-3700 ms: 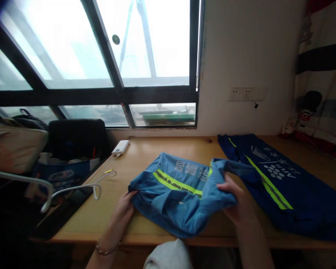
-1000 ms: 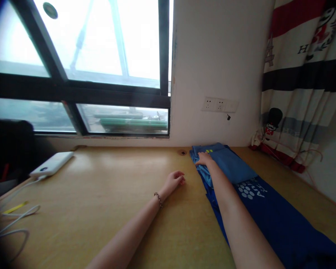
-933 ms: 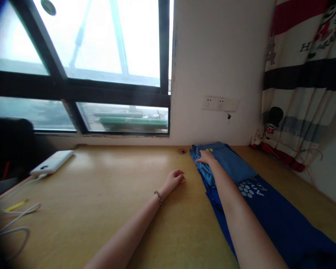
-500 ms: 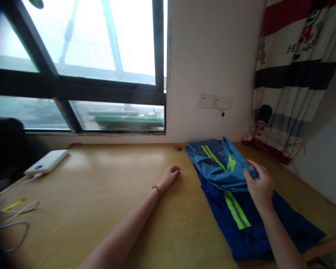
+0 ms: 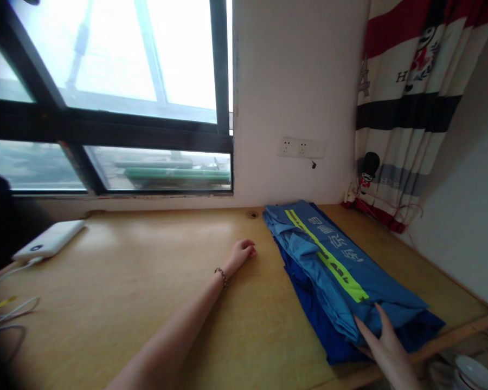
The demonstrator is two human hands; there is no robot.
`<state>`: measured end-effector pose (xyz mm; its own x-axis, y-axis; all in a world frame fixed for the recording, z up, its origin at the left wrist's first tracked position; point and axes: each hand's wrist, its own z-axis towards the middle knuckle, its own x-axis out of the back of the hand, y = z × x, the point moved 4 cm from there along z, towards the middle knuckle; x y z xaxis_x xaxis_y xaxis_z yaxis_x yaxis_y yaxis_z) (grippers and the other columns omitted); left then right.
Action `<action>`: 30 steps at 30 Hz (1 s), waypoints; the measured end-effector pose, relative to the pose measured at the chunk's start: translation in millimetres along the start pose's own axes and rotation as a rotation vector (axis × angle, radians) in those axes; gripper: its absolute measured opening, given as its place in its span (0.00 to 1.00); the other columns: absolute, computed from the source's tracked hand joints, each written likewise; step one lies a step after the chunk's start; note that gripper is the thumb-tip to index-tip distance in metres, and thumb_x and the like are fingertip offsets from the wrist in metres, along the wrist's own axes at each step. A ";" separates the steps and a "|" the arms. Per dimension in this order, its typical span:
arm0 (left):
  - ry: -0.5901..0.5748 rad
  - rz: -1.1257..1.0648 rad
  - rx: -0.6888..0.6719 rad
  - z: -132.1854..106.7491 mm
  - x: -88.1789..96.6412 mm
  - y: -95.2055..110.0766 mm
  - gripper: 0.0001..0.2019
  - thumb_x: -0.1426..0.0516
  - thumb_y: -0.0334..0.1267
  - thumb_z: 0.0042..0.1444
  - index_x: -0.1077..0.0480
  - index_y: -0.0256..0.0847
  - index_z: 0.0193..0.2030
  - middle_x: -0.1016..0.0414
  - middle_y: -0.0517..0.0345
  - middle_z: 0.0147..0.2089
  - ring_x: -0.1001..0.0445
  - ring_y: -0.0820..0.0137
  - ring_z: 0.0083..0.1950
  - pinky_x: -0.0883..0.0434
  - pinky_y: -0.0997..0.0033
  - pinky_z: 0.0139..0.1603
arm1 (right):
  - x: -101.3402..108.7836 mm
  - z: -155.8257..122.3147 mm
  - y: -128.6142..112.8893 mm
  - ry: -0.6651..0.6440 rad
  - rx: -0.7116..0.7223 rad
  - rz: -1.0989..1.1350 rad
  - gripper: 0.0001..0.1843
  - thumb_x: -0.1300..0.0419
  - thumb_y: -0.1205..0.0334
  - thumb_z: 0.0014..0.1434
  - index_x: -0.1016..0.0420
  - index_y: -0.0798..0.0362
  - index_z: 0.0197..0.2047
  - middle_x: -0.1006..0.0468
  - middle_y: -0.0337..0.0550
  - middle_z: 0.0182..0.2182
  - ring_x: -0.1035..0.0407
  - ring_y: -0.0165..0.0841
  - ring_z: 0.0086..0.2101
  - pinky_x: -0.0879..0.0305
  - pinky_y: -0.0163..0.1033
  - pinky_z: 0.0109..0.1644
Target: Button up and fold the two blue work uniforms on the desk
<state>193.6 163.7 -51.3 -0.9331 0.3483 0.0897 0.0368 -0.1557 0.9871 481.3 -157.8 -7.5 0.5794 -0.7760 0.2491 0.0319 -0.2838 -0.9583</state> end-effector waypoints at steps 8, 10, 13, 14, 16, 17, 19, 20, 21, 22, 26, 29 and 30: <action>-0.009 -0.025 -0.015 0.3 1.2 -1.2 0.08 0.52 0.25 0.47 0.34 0.34 0.32 0.30 0.59 0.21 0.31 0.75 0.22 0.33 0.76 0.25 | -0.2 -8.7 -23.6 -0.132 0.005 0.008 0.38 0.37 0.50 0.36 0.35 0.58 0.50 0.34 0.50 0.51 0.33 0.45 0.44 0.28 0.39 0.37; -0.011 -0.026 -0.016 -0.2 2.0 0.0 0.08 0.52 0.25 0.47 0.34 0.34 0.32 0.30 0.58 0.22 0.31 0.75 0.22 0.33 0.75 0.26 | -2.4 -13.5 -9.1 -0.157 -0.023 -0.089 0.36 0.38 0.50 0.36 0.34 0.59 0.48 0.28 0.52 0.43 0.30 0.45 0.39 0.28 0.42 0.35; -0.005 -0.003 -0.016 -2.0 2.6 2.8 0.08 0.52 0.26 0.47 0.34 0.34 0.32 0.30 0.58 0.22 0.31 0.75 0.22 0.33 0.75 0.26 | -2.8 -19.0 8.2 -0.115 0.133 -0.392 0.27 0.40 0.49 0.37 0.28 0.57 0.40 0.25 0.49 0.27 0.29 0.47 0.32 0.30 0.49 0.35; -0.003 0.013 -0.020 -3.7 2.3 4.3 0.08 0.52 0.27 0.47 0.33 0.34 0.32 0.30 0.58 0.22 0.31 0.75 0.23 0.33 0.75 0.26 | -2.2 -22.6 6.9 -0.047 0.251 -0.505 0.25 0.41 0.49 0.39 0.28 0.56 0.38 0.27 0.49 0.24 0.30 0.48 0.31 0.32 0.51 0.36; -0.003 0.044 -0.038 -10.9 1.2 8.4 0.08 0.51 0.27 0.46 0.32 0.34 0.32 0.29 0.58 0.24 0.31 0.75 0.23 0.34 0.75 0.27 | -3.8 -37.0 -6.8 0.162 0.503 -0.684 0.25 0.42 0.49 0.41 0.28 0.59 0.39 0.30 0.51 0.22 0.32 0.52 0.33 0.36 0.56 0.40; -0.005 0.052 -0.047 -17.1 0.8 11.1 0.08 0.51 0.27 0.46 0.32 0.35 0.32 0.28 0.57 0.25 0.31 0.75 0.24 0.34 0.75 0.27 | -8.0 -47.7 -17.3 0.270 0.607 -0.728 0.28 0.42 0.49 0.42 0.28 0.62 0.40 0.30 0.54 0.23 0.33 0.53 0.35 0.37 0.58 0.41; -0.016 0.040 -0.058 -36.2 2.0 18.0 0.08 0.51 0.27 0.46 0.32 0.34 0.31 0.27 0.55 0.28 0.30 0.75 0.25 0.33 0.74 0.28 | -28.5 -73.0 -40.0 0.368 0.755 -0.693 0.32 0.42 0.47 0.44 0.31 0.65 0.44 0.31 0.60 0.31 0.35 0.52 0.38 0.38 0.58 0.41; -0.028 0.019 -0.059 -49.1 4.3 22.3 0.08 0.51 0.27 0.47 0.32 0.34 0.31 0.27 0.54 0.29 0.30 0.74 0.26 0.33 0.74 0.28 | -45.8 -86.2 -50.2 0.328 0.795 -0.612 0.31 0.43 0.46 0.45 0.32 0.63 0.46 0.33 0.61 0.36 0.35 0.50 0.39 0.37 0.55 0.41; -0.044 -0.008 -0.060 -64.1 8.2 27.4 0.07 0.50 0.28 0.47 0.32 0.34 0.32 0.27 0.53 0.30 0.29 0.73 0.27 0.32 0.74 0.29 | -68.9 -99.2 -58.5 0.206 0.810 -0.500 0.30 0.44 0.46 0.47 0.33 0.60 0.47 0.34 0.59 0.40 0.35 0.45 0.39 0.35 0.51 0.40; -0.061 -0.037 -0.064 -80.6 14.0 33.2 0.07 0.49 0.30 0.48 0.32 0.34 0.33 0.27 0.52 0.31 0.29 0.73 0.28 0.32 0.73 0.30 | -97.6 -112.2 -64.4 0.015 0.785 -0.386 0.27 0.45 0.47 0.50 0.34 0.56 0.48 0.35 0.55 0.42 0.34 0.41 0.38 0.32 0.46 0.37; -0.066 -0.164 -0.110 -147.1 57.9 57.7 0.13 0.46 0.37 0.51 0.33 0.36 0.43 0.28 0.48 0.42 0.28 0.67 0.41 0.31 0.67 0.41 | -226.0 -172.5 -77.6 -0.551 0.631 0.007 0.21 0.49 0.50 0.55 0.36 0.53 0.48 0.35 0.50 0.45 0.34 0.36 0.40 0.31 0.40 0.39; 0.045 -0.294 -0.100 -180.6 103.3 65.4 0.22 0.43 0.40 0.49 0.37 0.40 0.51 0.32 0.47 0.49 0.31 0.63 0.48 0.33 0.64 0.46 | -308.1 -217.7 -85.2 -0.793 0.670 0.155 0.26 0.48 0.50 0.55 0.42 0.52 0.55 0.39 0.51 0.50 0.38 0.37 0.47 0.34 0.40 0.45; 0.098 -0.348 -0.091 -187.8 117.6 65.3 0.25 0.43 0.41 0.48 0.40 0.42 0.54 0.33 0.48 0.52 0.32 0.63 0.49 0.33 0.64 0.47 | -328.5 -230.4 -86.6 -0.838 0.703 0.174 0.28 0.48 0.50 0.55 0.45 0.51 0.57 0.41 0.50 0.52 0.41 0.37 0.50 0.36 0.41 0.49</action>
<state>19.1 20.8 -1.2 -0.9141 0.3057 -0.2663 -0.3163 -0.1266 0.9402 100.6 -8.0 25.8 0.9803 -0.0721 0.1841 0.1977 0.3812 -0.9031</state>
